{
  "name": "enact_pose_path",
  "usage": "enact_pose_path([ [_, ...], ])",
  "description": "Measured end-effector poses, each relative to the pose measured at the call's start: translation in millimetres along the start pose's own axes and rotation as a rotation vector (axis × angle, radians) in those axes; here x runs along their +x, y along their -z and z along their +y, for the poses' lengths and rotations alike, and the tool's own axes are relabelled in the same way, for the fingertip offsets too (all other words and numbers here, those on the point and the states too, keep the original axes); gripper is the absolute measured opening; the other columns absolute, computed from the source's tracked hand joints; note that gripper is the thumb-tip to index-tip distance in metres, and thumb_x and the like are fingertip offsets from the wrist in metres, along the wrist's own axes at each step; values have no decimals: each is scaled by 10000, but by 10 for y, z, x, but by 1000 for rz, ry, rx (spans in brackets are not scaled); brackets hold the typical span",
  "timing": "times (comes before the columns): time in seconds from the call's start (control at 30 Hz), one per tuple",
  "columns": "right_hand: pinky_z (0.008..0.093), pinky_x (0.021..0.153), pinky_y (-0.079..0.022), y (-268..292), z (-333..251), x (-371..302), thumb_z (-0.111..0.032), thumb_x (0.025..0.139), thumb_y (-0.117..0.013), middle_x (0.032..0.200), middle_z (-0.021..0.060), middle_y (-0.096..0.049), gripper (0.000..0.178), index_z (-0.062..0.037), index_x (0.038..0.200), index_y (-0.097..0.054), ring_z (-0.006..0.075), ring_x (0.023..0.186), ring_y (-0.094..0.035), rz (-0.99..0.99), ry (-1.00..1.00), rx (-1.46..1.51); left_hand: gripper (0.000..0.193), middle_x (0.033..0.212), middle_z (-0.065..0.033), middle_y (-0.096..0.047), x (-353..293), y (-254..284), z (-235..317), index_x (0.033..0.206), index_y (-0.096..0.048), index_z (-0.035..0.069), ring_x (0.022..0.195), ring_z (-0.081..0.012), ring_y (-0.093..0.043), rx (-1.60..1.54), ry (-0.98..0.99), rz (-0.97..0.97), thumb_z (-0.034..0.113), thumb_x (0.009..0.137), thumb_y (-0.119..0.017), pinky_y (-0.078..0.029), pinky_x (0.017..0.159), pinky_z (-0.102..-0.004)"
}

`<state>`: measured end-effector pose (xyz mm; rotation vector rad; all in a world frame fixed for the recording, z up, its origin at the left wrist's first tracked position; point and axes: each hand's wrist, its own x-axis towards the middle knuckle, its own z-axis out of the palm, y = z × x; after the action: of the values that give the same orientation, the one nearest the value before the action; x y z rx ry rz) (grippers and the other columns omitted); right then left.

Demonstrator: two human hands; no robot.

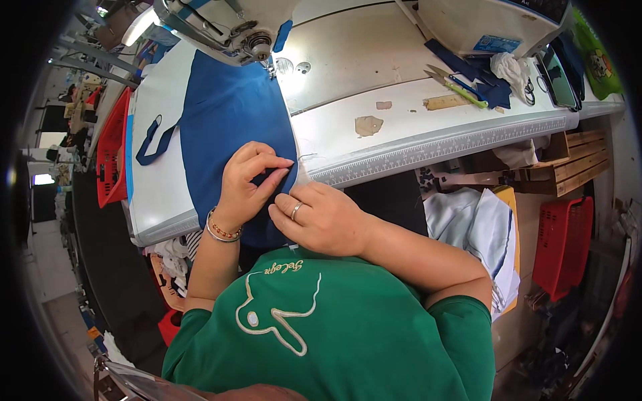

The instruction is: The recorder uses an industrial sewing machine to assemble a blue and white fabric tote bag, including attaching straps.

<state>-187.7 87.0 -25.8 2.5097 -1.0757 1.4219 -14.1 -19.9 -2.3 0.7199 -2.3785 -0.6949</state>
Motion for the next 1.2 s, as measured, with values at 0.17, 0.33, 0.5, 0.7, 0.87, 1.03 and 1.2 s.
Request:
enact_pose_path([
  [0.17,332,692,-521,-2,-1,-28,-126,748,-671,977,86,-647,303,-3,1022,-708,227,848,-635,-22,-9,-1,181,877,-81,-652,12,1,18,910,-763,73,811,-262,-633,-9,10,5,5,746,-798,-513,698,-360],
  [0.33,329,684,-510,94,-1,-80,-116,731,-673,1024,62,-666,345,-41,1065,-724,216,868,-652,-53,-72,-50,185,880,-74,-648,7,-1,-10,913,-765,77,798,-257,-624,48,-31,-14,6,746,-798,-506,686,-361],
  [0.5,375,824,-489,220,89,-79,-114,771,-660,1137,75,-663,421,-17,1181,-662,249,1033,-631,-156,-221,-72,168,914,-74,-645,23,24,5,916,-739,70,824,-267,-628,47,-61,-28,14,762,-778,-513,708,-365],
  [0.7,443,971,-462,226,266,18,-17,710,-687,1344,111,-635,637,-22,1341,-603,325,1250,-579,-268,-279,-71,223,978,-97,-656,-50,122,82,1004,-701,67,914,-298,-632,43,-72,-35,62,792,-771,-524,822,-394],
  [0.87,432,992,-448,202,240,38,-23,673,-709,1299,103,-679,542,-27,1215,-704,324,1209,-612,-308,-275,-126,567,1518,-179,-472,-601,583,-196,1434,-534,124,1404,-393,-446,543,247,173,225,909,-724,-348,1172,-534],
  [1.03,422,974,-455,180,253,42,0,654,-715,1282,87,-690,544,-38,1197,-717,307,1187,-622,-313,-218,-146,590,1598,-176,-388,-944,875,-425,1469,-506,136,1495,-380,-333,658,423,72,281,930,-698,-181,1206,-647],
  [1.2,413,954,-463,177,262,35,4,656,-706,1284,71,-683,555,-58,1207,-714,299,1174,-622,-272,-249,-132,453,1554,-155,-441,-625,672,-162,1283,-618,79,1470,-356,-373,613,245,140,242,878,-737,-198,1208,-623],
])
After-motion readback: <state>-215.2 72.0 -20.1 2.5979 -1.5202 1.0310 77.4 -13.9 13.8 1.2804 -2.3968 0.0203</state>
